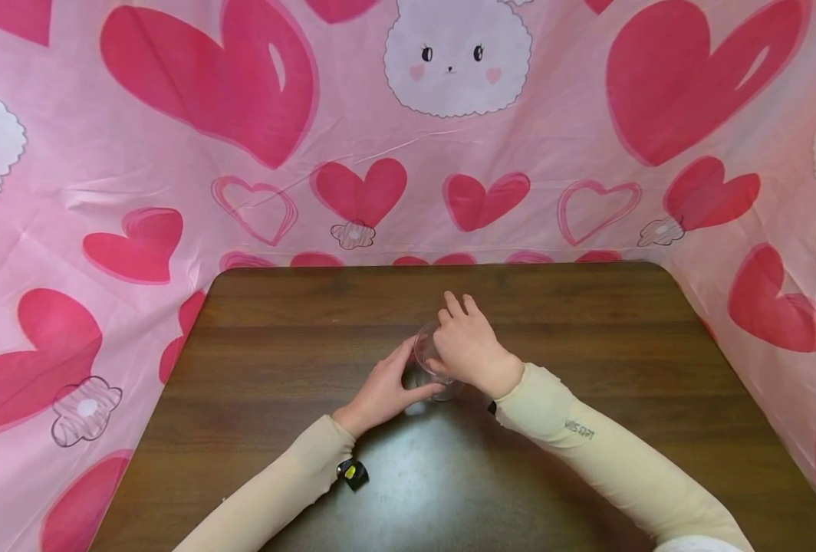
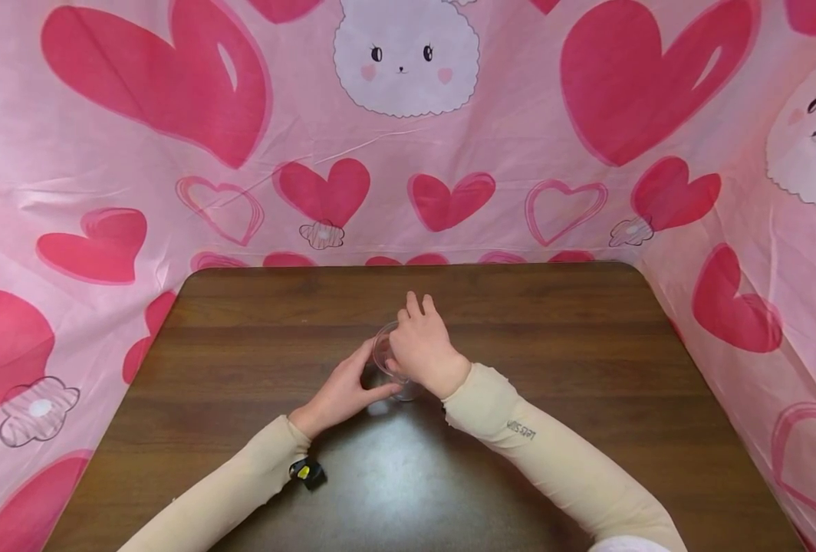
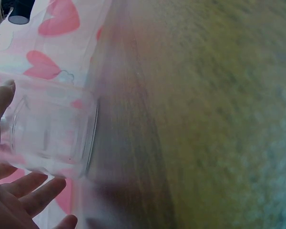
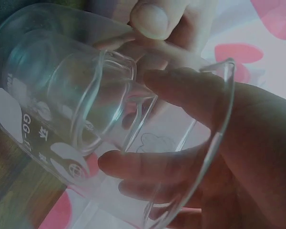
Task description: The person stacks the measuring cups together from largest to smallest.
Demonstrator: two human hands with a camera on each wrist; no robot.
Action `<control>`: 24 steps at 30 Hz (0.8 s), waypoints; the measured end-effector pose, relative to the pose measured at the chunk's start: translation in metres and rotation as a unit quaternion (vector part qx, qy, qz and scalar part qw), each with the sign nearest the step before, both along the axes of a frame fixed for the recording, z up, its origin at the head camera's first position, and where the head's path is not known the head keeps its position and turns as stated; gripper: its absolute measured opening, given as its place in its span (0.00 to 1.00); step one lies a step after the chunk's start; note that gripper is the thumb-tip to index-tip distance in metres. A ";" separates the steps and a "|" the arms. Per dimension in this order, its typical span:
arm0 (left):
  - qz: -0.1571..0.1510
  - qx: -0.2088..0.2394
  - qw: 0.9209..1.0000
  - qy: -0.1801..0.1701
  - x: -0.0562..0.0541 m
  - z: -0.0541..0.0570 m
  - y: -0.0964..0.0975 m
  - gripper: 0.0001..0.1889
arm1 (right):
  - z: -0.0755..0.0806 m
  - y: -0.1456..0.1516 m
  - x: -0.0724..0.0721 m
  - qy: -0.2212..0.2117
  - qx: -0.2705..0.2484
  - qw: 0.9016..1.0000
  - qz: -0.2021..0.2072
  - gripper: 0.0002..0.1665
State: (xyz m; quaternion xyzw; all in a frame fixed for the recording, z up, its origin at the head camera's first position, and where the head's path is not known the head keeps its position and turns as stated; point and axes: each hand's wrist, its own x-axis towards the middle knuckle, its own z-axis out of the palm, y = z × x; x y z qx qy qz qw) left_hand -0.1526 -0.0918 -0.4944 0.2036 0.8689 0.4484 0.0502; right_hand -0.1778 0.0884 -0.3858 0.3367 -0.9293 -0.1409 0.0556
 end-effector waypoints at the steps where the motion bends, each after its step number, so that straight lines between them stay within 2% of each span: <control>1: 0.001 -0.001 1.000 -0.001 0.000 0.000 0.000 0.48 | -0.001 0.000 0.000 0.000 0.000 1.000 0.000 0.31; 15: -0.002 0.000 1.000 -0.006 0.000 0.002 0.000 0.48 | 0.001 0.000 -0.001 -0.016 -0.002 1.000 -0.005 0.31; 24: 0.002 -0.004 1.000 -0.014 0.001 0.003 0.000 0.49 | 0.004 0.002 -0.003 -0.015 -0.014 1.000 -0.001 0.26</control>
